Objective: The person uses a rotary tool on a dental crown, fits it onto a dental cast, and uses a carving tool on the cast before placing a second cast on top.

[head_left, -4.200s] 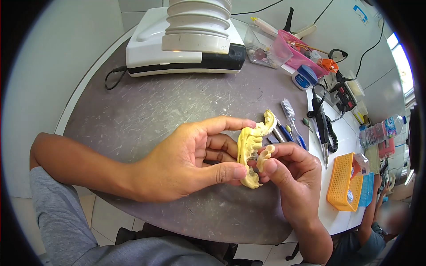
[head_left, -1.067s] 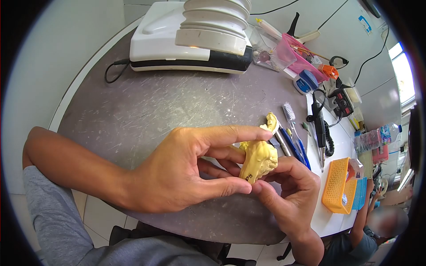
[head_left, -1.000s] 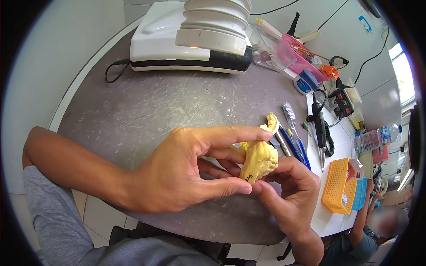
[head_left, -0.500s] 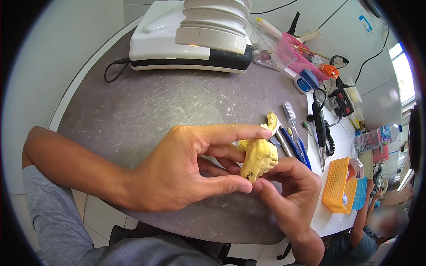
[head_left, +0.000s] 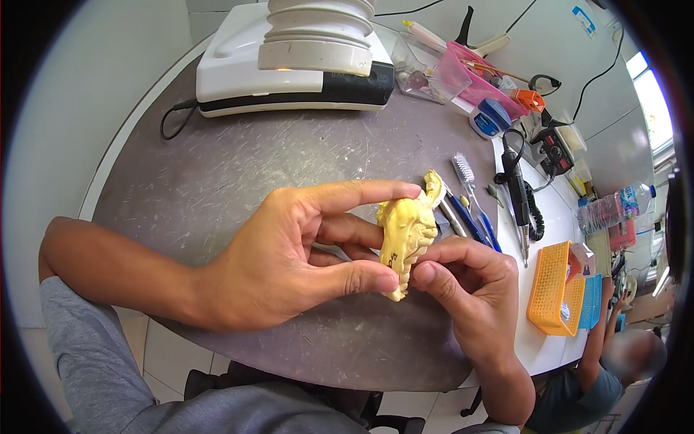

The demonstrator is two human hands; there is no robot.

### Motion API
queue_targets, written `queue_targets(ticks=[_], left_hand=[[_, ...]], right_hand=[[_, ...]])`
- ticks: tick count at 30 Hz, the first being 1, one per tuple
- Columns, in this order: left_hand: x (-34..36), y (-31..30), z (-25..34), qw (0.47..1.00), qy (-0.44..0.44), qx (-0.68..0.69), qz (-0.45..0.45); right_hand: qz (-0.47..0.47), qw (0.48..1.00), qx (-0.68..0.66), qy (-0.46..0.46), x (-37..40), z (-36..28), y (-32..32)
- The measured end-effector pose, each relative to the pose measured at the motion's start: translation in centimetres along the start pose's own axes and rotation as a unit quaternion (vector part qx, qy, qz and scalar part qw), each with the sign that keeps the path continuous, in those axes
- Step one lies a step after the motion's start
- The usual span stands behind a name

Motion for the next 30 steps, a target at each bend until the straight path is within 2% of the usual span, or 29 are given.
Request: queue_targets(ticks=[12, 15, 17, 21, 23, 26, 30], left_hand=[[-0.11, -0.03, -0.18, 1.000, -0.003, 0.005, -0.004], [-0.14, -0.02, -0.19, 1.000, -0.002, 0.008, -0.006], [-0.12, -0.01, -0.10, 1.000, -0.003, 0.005, -0.007], [-0.07, 0.06, -0.12, 1.000, -0.008, 0.001, -0.009], [-0.05, 0.07, -0.14, 1.000, -0.006, 0.004, -0.007], [-0.03, 0.14, -0.13, 1.000, -0.008, 0.000, -0.012], [-0.02, 0.12, -0.14, 1.000, -0.010, -0.004, -0.012]], right_hand=[[-0.025, 0.999, 0.025, 0.001, -0.03, -0.07, 0.55], [-0.028, 1.000, -0.002, 0.014, -0.04, 0.18, 0.55], [-0.053, 0.998, 0.029, 0.037, -0.07, 0.23, 0.64], [-0.051, 0.998, 0.001, 0.036, 0.00, 0.25, 0.72], [-0.019, 0.998, -0.049, 0.022, 0.01, 0.28, 0.50], [-0.004, 0.999, -0.050, -0.007, -0.05, 0.17, 0.32], [-0.002, 0.999, -0.043, 0.003, 0.03, 0.18, 0.38]])
Point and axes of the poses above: each hand's wrist, its own x-axis away from the middle knuckle, its own y-axis out of the palm, z = x × y, the point moved 7 cm from there along -x, towards the middle knuckle, and after that the axes turned 5 degrees about -y, right-handed, at the moved point
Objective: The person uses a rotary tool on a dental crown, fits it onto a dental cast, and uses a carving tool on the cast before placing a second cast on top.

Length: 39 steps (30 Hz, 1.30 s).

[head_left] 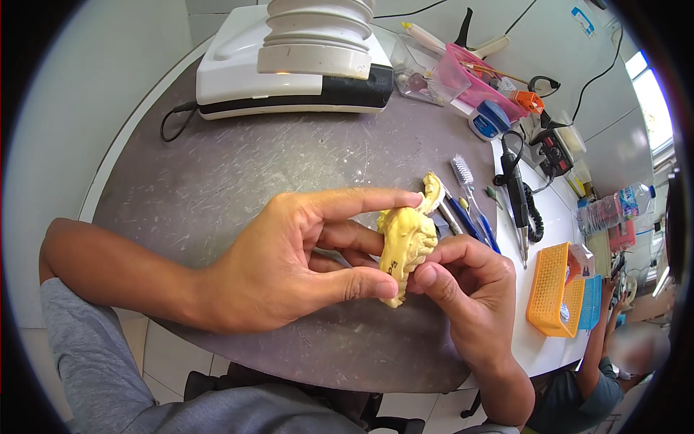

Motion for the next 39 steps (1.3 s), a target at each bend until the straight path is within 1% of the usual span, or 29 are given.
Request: queue_targets(ticks=[9, 12, 14, 15, 17, 21, 23, 25, 27, 29, 30, 33, 35, 37, 39], left_hand=[[0.1, 0.1, -0.1, 1.000, 0.003, -0.017, -0.001], [0.2, 0.1, -0.2, 0.999, 0.008, -0.031, -0.003], [0.3, 0.2, -0.1, 0.999, 0.011, -0.037, -0.002], [0.3, 0.2, -0.1, 0.999, 0.006, -0.052, 0.003], [0.4, 0.2, -0.1, 0.998, 0.002, -0.068, 0.008], [0.2, 0.3, -0.1, 0.998, 0.010, -0.062, 0.003], [0.1, 0.5, 0.2, 0.997, 0.013, -0.072, 0.002], [0.3, 0.7, 0.1, 1.000, -0.006, -0.005, 0.006], [0.4, 0.5, 0.1, 1.000, -0.013, 0.008, 0.012], [0.4, 0.2, 0.1, 0.999, -0.019, 0.025, 0.017], [0.3, 0.0, 0.1, 0.999, -0.020, 0.029, 0.024], [0.4, -0.3, -0.1, 0.999, -0.022, 0.027, 0.032], [0.4, -0.4, -0.3, 0.999, -0.025, 0.020, 0.032], [0.3, -0.5, -0.4, 0.998, -0.019, 0.043, 0.037], [0.3, -0.5, -0.5, 0.998, -0.020, 0.041, 0.037]], right_hand=[[-0.018, 0.998, 0.051, -0.023, 0.0, -0.4, 0.3], [-0.005, 0.998, 0.063, -0.016, 0.0, -0.2, 0.1], [-0.015, 0.984, 0.170, -0.058, 0.0, -0.7, 0.0], [-0.016, 0.984, 0.169, -0.059, 0.0, -0.6, 0.0], [-0.012, 0.970, 0.211, -0.123, 0.0, -1.2, 0.2], [-0.004, 0.963, 0.217, -0.159, -0.2, -1.4, 0.1], [0.018, 0.962, 0.197, -0.185, -0.3, -1.7, -0.1], [0.027, 0.959, 0.200, -0.199, -0.1, -1.9, -0.2], [0.035, 0.956, 0.203, -0.211, 0.1, -2.1, -0.2], [0.007, 0.908, 0.282, -0.310, 0.7, -3.2, 0.7], [0.008, 0.889, 0.317, -0.329, 1.0, -3.5, 1.1], [0.019, 0.876, 0.342, -0.340, 1.2, -3.2, 1.3], [0.029, 0.879, 0.336, -0.337, 1.1, -3.2, 1.1], [0.038, 0.883, 0.329, -0.334, 1.0, -3.3, 0.9], [0.030, 0.868, 0.348, -0.352, 1.1, -3.4, 1.0]])
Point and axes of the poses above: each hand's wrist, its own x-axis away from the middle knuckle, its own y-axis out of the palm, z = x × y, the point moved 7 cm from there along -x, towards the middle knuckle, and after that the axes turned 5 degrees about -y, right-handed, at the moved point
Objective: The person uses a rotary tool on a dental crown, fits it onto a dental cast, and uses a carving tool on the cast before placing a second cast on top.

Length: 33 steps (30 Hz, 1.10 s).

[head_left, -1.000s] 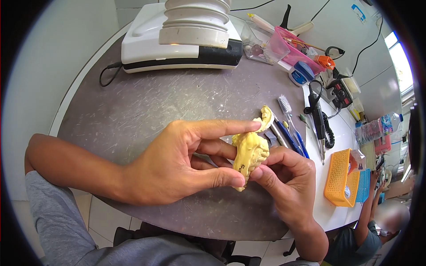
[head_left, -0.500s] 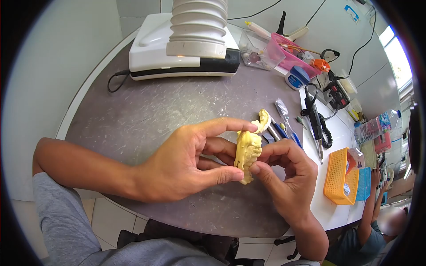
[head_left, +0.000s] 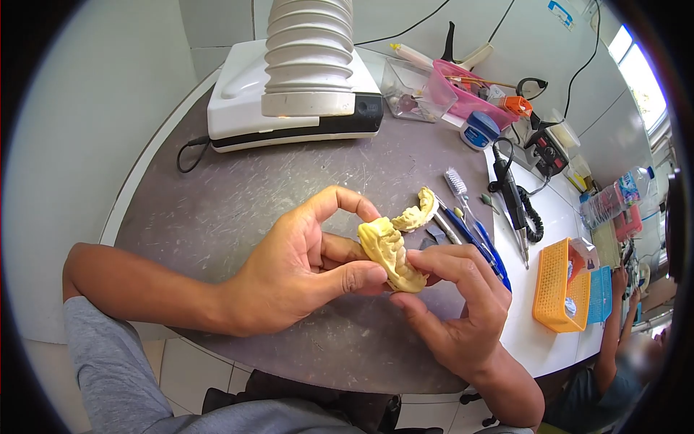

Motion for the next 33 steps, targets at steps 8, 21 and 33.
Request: queue_targets(ticks=[8, 21, 33], left_hand=[[0.0, 0.1, 0.1, 1.000, -0.003, -0.002, 0.003], [-0.2, -0.4, 3.6, 0.855, 0.228, -0.464, 0.041], [0.1, -0.4, 3.6, 0.878, 0.271, -0.394, -0.032]], right_hand=[[-0.032, 0.999, 0.008, -0.013, 0.1, -0.4, 0.1], [-0.052, 0.998, 0.001, -0.032, 0.1, 0.2, 0.8], [-0.002, 0.997, -0.073, 0.016, 0.7, 0.9, 0.4]])
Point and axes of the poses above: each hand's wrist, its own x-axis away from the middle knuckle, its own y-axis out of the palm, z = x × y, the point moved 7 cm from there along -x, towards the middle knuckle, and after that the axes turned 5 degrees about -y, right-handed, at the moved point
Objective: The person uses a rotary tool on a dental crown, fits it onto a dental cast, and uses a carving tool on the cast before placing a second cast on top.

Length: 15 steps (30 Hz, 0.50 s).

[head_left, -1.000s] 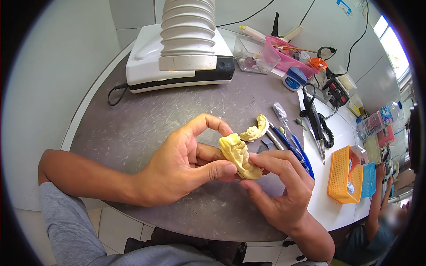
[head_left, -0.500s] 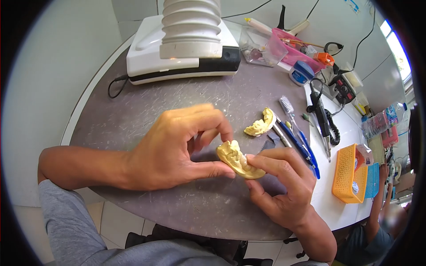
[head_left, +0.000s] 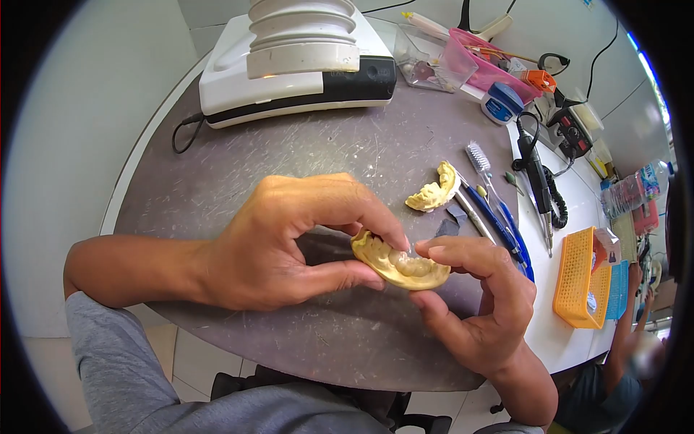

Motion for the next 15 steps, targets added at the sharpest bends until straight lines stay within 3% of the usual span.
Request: queue_targets(ticks=[4, 15], left_hand=[[0.12, -0.03, -0.11, 1.000, -0.006, 0.017, 0.005], [-0.21, 0.01, 0.36, 1.000, 0.002, -0.007, -0.004]], right_hand=[[-0.020, 0.999, 0.010, -0.026, -0.26, -0.16, -0.06], [-0.035, 0.999, 0.012, 0.008, -0.41, -0.11, -0.24]])
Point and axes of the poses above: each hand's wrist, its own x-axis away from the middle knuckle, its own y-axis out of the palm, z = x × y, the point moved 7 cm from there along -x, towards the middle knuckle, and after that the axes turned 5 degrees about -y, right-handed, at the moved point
